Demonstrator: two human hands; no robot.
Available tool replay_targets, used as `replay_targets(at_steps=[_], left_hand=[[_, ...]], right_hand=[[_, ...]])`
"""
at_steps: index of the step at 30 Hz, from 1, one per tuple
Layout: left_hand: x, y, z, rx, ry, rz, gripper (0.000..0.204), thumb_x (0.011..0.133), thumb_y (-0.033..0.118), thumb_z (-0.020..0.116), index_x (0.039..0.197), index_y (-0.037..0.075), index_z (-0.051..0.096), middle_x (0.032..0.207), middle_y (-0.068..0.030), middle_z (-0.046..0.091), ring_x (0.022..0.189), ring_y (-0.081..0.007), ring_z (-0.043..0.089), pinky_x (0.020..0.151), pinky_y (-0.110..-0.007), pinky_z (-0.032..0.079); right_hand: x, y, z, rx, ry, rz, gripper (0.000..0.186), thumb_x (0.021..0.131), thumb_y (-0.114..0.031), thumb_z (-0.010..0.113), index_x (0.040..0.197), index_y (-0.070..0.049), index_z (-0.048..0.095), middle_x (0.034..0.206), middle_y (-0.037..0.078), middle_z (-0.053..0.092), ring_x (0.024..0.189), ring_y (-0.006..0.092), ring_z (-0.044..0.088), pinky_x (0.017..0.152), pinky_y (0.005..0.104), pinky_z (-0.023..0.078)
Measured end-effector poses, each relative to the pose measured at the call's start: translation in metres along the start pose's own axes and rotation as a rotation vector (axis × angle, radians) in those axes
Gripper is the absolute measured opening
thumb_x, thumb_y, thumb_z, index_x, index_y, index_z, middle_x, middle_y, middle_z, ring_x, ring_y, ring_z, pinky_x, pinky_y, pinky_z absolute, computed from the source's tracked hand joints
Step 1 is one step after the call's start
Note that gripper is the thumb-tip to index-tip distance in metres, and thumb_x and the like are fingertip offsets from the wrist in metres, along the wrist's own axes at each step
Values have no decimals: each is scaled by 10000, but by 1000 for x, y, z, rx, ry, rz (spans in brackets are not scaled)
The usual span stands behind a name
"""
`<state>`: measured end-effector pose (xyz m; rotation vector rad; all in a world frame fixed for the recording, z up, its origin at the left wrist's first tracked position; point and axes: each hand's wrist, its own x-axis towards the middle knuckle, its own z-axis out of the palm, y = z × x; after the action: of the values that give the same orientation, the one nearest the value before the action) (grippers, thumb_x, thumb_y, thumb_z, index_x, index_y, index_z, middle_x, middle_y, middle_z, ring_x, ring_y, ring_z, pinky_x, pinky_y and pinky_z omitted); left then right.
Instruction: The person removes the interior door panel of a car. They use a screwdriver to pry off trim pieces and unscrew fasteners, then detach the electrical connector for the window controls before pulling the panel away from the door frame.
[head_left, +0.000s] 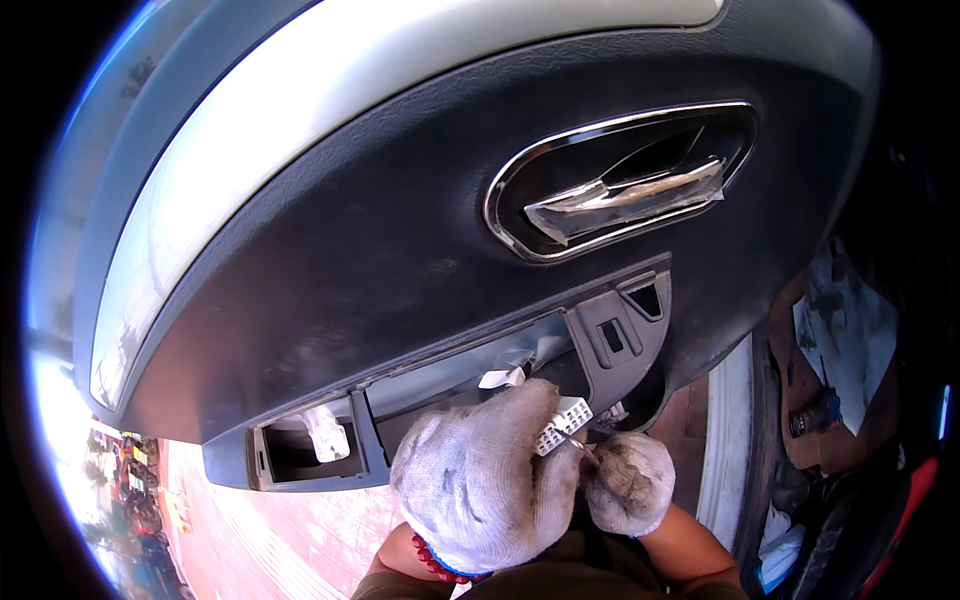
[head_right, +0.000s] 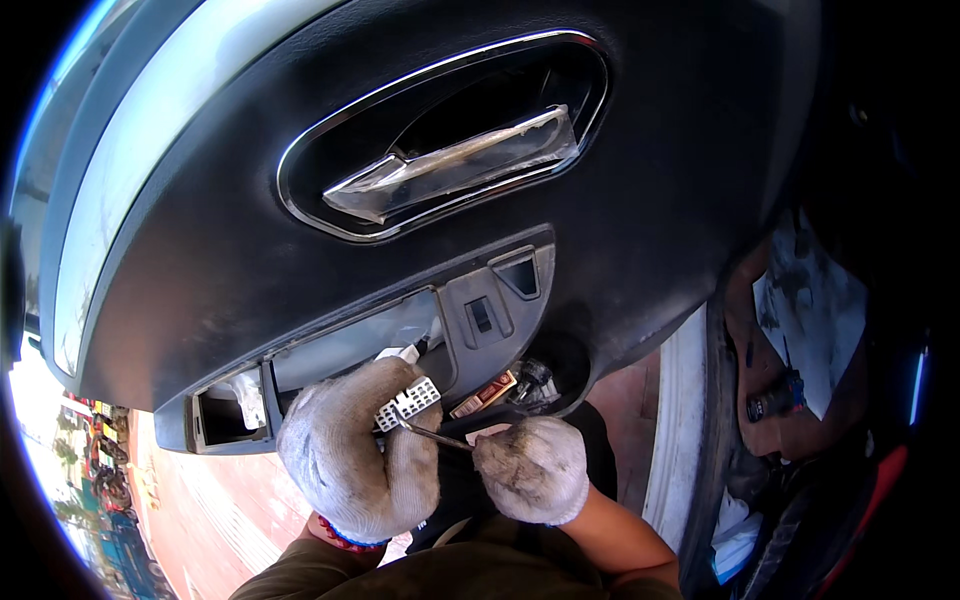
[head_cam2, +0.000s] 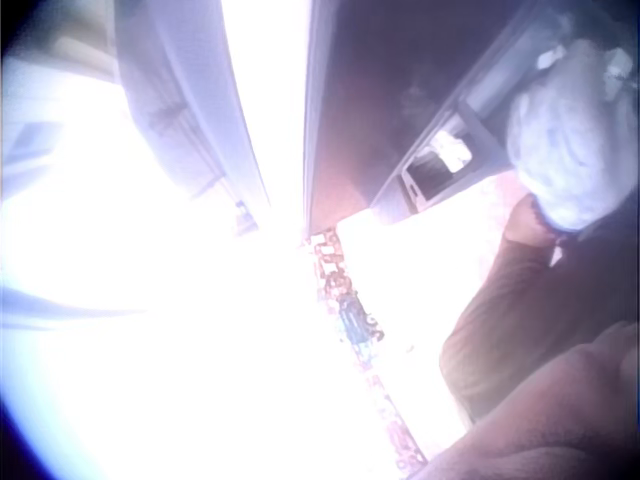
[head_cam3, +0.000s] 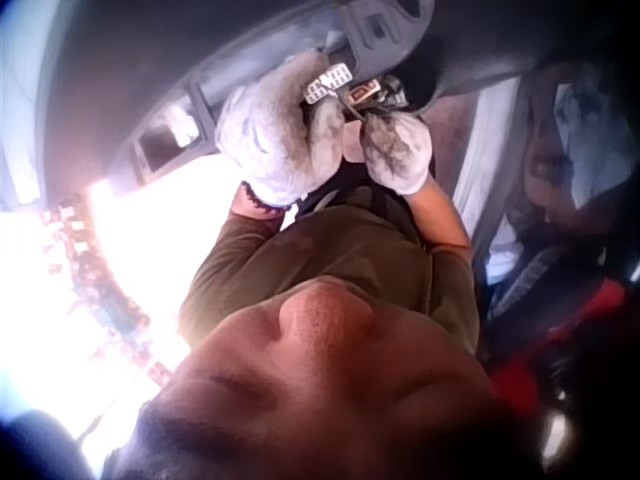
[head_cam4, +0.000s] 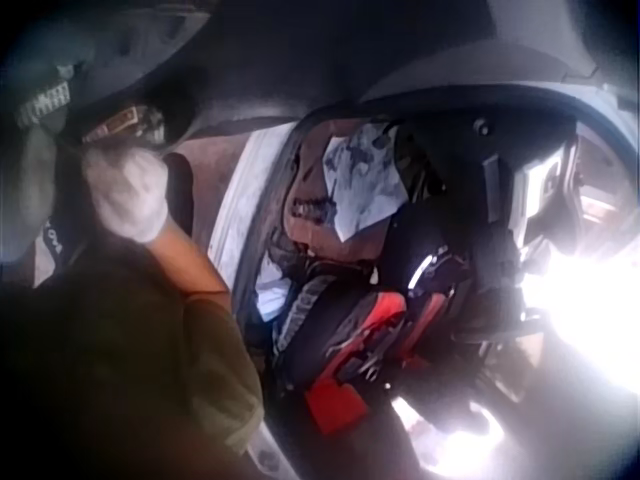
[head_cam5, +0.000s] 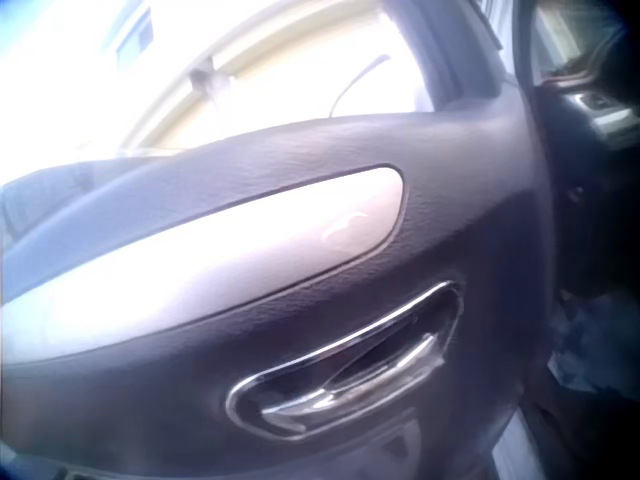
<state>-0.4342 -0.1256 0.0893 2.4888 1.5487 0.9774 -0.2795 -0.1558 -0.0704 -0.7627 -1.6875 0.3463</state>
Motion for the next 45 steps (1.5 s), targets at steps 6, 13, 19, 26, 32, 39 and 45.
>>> replay_targets(at_steps=[6, 13, 19, 26, 32, 39, 45], left_hand=[[-4, -4, 2, 44, 27, 79, 233, 862, 250, 663, 948, 44, 732, 777, -103, 714, 628, -294, 659, 646, -389, 497], [-6, -7, 3, 67, 61, 154, 253, 899, 250, 662, 1005, 26, 715, 845, -95, 729, 649, -280, 669, 645, -386, 502], [-8, -8, 3, 72, 77, 150, 278, 924, 287, 646, 984, 24, 714, 847, -89, 728, 651, -275, 669, 638, -382, 498], [-7, -10, 11, 30, 151, 163, 278, 923, 298, 644, 937, 31, 720, 820, -93, 720, 637, -295, 663, 623, -386, 493], [-3, -5, -1, 26, -21, 104, 272, 896, 278, 668, 978, 24, 718, 847, -107, 729, 655, -308, 671, 642, -393, 499], [-4, -2, 6, 17, 127, 138, 217, 844, 179, 707, 995, 25, 726, 846, -113, 727, 631, -309, 656, 628, -390, 496], [2, 0, 2, 40, 43, 80, 196, 798, 190, 754, 947, 89, 675, 750, -88, 669, 596, -294, 644, 573, -401, 497]], right_hand=[[-1, 5, 4, 1, 22, -49, 292, 696, -53, 756, 987, -55, 730, 921, 91, 723, 707, 267, 704, 589, 361, 561], [2, 8, 12, 18, 75, -28, 303, 699, -75, 758, 1001, -69, 737, 895, 76, 707, 702, 253, 691, 581, 353, 554], [1, 9, 11, 30, 42, -46, 295, 696, -95, 757, 990, -80, 741, 914, 66, 712, 729, 251, 697, 601, 363, 561], [-1, 10, 11, 13, 50, -64, 295, 700, -97, 752, 995, -78, 742, 948, 78, 722, 746, 259, 704, 623, 371, 569], [-1, 7, 11, 39, 41, -8, 293, 699, -94, 752, 991, -84, 741, 930, 78, 718, 752, 264, 708, 633, 378, 574], [-5, 4, 22, -3, 53, 78, 294, 694, -78, 758, 987, -78, 739, 866, 59, 705, 692, 262, 683, 593, 374, 557], [20, -1, 7, -118, 91, 14, 257, 714, 15, 744, 962, -51, 727, 786, 56, 680, 589, 252, 642, 520, 348, 511]])
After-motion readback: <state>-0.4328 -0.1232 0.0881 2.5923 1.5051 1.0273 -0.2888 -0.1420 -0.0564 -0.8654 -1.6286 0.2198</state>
